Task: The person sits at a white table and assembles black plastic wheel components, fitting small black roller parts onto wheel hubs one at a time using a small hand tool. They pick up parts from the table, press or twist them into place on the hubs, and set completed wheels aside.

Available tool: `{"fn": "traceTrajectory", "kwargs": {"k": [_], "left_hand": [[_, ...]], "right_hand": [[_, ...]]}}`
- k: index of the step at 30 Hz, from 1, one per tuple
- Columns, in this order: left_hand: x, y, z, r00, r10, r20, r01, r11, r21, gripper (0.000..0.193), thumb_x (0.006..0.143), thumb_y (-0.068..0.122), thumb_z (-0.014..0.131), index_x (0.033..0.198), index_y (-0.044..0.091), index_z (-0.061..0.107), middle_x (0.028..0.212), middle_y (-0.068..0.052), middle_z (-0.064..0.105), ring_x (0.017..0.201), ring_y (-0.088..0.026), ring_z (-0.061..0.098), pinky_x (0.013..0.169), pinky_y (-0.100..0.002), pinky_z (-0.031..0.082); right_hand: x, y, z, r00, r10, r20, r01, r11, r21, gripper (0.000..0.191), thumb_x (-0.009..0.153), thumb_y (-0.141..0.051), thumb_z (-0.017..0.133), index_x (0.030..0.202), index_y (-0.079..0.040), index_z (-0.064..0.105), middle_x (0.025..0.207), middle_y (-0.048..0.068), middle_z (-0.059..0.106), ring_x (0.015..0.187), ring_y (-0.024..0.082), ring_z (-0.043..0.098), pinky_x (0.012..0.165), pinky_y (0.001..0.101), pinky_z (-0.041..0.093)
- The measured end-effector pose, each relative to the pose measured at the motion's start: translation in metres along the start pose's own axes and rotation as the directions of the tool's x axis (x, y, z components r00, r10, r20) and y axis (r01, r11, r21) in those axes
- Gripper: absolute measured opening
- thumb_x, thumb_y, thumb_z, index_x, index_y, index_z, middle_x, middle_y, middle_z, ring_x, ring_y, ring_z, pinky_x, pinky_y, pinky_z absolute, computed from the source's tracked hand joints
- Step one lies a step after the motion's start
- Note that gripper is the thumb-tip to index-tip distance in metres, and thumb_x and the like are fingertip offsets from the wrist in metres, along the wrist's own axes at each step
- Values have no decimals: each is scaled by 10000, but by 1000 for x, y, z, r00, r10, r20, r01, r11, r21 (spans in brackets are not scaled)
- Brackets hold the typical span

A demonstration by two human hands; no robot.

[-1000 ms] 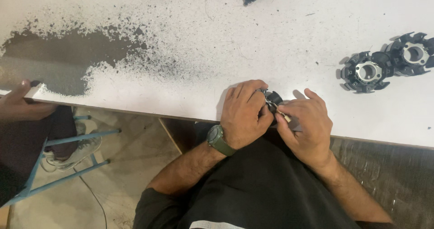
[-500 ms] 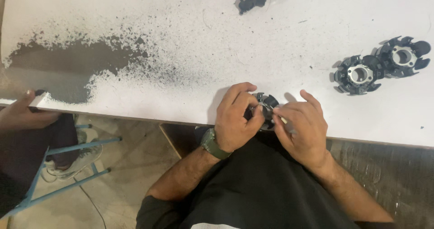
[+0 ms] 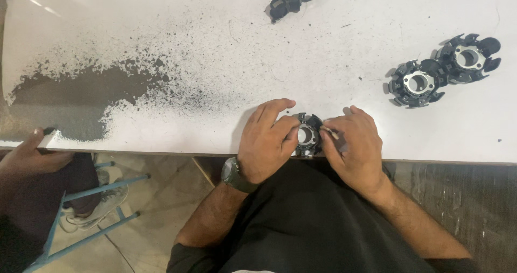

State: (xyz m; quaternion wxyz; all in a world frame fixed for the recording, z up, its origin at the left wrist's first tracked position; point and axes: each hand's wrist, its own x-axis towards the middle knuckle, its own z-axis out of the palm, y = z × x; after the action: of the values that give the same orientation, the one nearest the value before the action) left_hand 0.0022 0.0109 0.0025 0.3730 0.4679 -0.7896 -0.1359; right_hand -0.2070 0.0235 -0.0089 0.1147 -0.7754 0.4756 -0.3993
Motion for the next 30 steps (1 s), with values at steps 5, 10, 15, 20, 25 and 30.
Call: {"fn": "traceTrajectory", "kwargs": {"k": [5,10,15,20,25,30], "left_hand": [[1,9,1,996,34,79,-33,999,-17,171,860,87,727,1029,71,711,1233,-107,662,1098,-313,658,924,-437,532],[2,11,8,995,-98,30,101,991,-92,135,935,62,695,1069,46,687,1125,-92,701,989,-297,696,861,-407,567],[-4,11,12,989,-150,5,149,982,-119,151,904,47,700,1055,48,690,1097,-102,711,967,-308,695,837,-413,568],[-7,13,13,989,-146,-29,140,980,-139,146,915,53,709,1059,48,681,1109,-97,706,978,-301,699,840,-400,572],[-8,12,16,991,-128,-28,124,984,-126,148,895,43,713,1035,41,664,1127,-101,697,979,-303,699,836,-402,578],[-14,8,17,987,-160,20,161,971,-175,145,851,16,686,986,30,633,1162,-108,692,977,-298,714,804,-389,602]], "right_hand": [[-2,5,2,1000,-7,6,7,1000,-10,247,874,-15,774,1080,-64,647,966,88,702,973,304,685,1125,538,485],[-11,12,1,984,-144,-104,151,987,61,250,862,-18,784,1051,-74,630,961,63,694,1020,233,700,1178,554,444],[-14,17,5,972,-232,-29,232,973,11,270,797,-44,814,1014,-96,662,962,66,692,1054,243,690,1183,562,386],[-12,15,7,975,-222,29,223,974,-40,288,799,-55,840,1038,-88,682,1016,65,693,1093,254,671,1180,560,380],[-11,13,7,978,-208,2,208,976,-65,285,803,-33,835,1039,-91,685,988,64,680,1045,248,673,1179,534,401],[-12,16,7,971,-239,-14,239,971,-23,276,790,-16,828,992,-95,656,944,49,673,1029,242,680,1175,539,400]]}}
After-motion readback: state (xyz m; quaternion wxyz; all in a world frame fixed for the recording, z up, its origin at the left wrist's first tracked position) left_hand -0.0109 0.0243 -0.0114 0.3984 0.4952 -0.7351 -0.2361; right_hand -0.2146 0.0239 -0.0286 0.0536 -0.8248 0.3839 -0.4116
